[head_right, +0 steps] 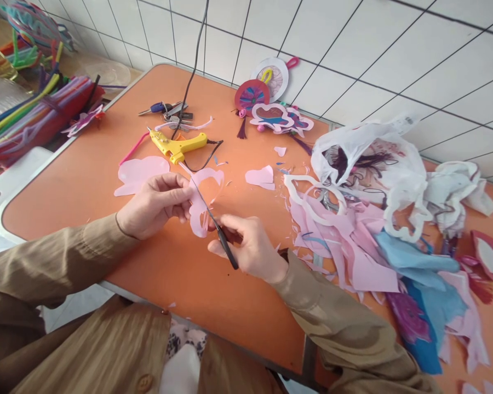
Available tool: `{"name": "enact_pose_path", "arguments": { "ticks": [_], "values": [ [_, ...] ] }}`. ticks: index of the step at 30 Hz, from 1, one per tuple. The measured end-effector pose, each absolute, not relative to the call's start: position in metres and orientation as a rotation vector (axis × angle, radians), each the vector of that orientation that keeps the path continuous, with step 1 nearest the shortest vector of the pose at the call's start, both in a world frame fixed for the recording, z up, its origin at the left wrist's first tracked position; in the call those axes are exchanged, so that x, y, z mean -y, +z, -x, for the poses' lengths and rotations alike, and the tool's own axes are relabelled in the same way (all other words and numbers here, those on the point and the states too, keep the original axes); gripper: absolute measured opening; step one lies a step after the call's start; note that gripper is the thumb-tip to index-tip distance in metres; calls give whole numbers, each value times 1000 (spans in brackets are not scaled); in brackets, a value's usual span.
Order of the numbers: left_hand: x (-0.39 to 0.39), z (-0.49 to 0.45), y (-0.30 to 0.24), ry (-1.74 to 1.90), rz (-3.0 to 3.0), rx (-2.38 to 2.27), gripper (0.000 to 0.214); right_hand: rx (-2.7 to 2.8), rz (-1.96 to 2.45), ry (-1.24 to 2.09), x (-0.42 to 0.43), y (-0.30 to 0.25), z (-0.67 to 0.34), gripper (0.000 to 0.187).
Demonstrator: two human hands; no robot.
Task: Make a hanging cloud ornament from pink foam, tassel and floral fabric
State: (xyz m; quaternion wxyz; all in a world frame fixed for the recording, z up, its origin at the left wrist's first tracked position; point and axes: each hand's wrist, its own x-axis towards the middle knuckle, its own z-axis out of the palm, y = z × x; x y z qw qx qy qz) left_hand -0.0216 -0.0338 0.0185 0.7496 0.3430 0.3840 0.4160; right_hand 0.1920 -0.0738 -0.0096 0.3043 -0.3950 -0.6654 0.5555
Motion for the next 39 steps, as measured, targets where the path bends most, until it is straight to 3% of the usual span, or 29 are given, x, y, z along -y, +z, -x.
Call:
{"name": "enact_pose_path", "arguments": {
  "ticks": [39],
  "values": [
    [32, 23, 19, 798, -770, -809, 35, 1817, 1156, 1411, 75, -11, -192, 51]
  ]
}}
